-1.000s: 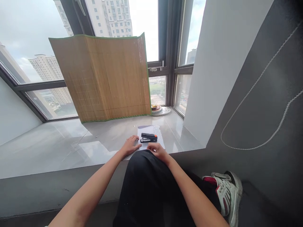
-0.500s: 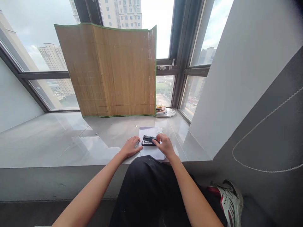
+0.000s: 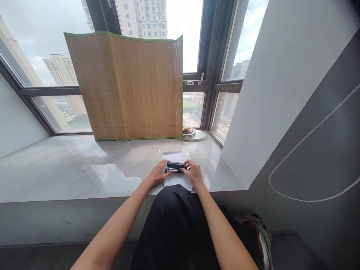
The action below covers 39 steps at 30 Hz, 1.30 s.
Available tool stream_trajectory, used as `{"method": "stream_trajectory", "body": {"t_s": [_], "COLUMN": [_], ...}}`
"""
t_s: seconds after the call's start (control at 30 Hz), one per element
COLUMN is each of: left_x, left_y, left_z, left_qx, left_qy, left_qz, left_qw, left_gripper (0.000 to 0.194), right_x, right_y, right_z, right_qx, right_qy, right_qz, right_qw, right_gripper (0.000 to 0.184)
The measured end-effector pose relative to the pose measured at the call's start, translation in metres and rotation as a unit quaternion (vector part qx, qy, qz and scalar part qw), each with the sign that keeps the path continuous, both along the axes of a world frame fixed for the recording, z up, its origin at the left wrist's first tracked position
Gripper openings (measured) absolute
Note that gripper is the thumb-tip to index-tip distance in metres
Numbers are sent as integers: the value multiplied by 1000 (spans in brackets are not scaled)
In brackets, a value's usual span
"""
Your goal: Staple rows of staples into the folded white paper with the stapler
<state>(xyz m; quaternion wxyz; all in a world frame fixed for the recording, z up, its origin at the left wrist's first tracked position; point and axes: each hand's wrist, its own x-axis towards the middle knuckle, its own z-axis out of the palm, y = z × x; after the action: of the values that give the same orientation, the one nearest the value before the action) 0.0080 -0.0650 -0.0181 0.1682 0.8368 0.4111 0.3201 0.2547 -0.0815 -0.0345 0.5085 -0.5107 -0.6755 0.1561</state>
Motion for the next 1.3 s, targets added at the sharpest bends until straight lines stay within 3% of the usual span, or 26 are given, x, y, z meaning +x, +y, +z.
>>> {"method": "stream_trajectory", "body": {"t_s": [0.1, 0.4, 0.53, 0.63, 0.7, 0.8, 0.87, 0.93, 1.0, 1.17, 1.3], "left_x": [2, -5, -10, -12, -13, -11, -7, -2, 2, 6, 7], "left_y": [4, 10, 16, 17, 19, 24, 29, 35, 40, 45, 47], "left_z": [-1, -4, -8, -10, -10, -4, 2, 6, 7, -2, -6], "left_qx": [-47, -92, -162, -205, -224, -222, -226, -266, -327, -401, -406], "left_qy": [-14, -116, -220, -303, -364, -475, -563, -625, -632, -582, -572], "left_qz": [-34, 18, 26, 34, 34, 57, 53, 35, 15, -31, -41], "left_qw": [998, 989, 962, 930, 903, 850, 793, 733, 702, 707, 712], "left_gripper": [49, 65, 63, 62, 63, 54, 48, 50, 57, 58, 37], "right_x": [1, 4, 5, 4, -1, -13, -23, -34, -40, -39, -37], "right_y": [-1, 7, 23, 32, 32, 26, 19, 11, 5, 0, 1], "right_z": [-1, 1, 10, 15, 20, 37, 51, 62, 66, 61, 58], "right_qx": [-3, 1, -13, -76, -84, -17, 59, 136, 195, 243, 249], "right_qy": [28, -2, -46, -77, -71, -52, -78, -140, -218, -361, -384], "right_qz": [-2, -6, 94, 193, 194, 119, 72, 48, 48, 104, 102], "right_qw": [1000, 1000, 994, 975, 975, 991, 993, 980, 955, 894, 883], "right_gripper": [18, 22, 50, 33, 22, 20, 25, 30, 35, 34, 31]}}
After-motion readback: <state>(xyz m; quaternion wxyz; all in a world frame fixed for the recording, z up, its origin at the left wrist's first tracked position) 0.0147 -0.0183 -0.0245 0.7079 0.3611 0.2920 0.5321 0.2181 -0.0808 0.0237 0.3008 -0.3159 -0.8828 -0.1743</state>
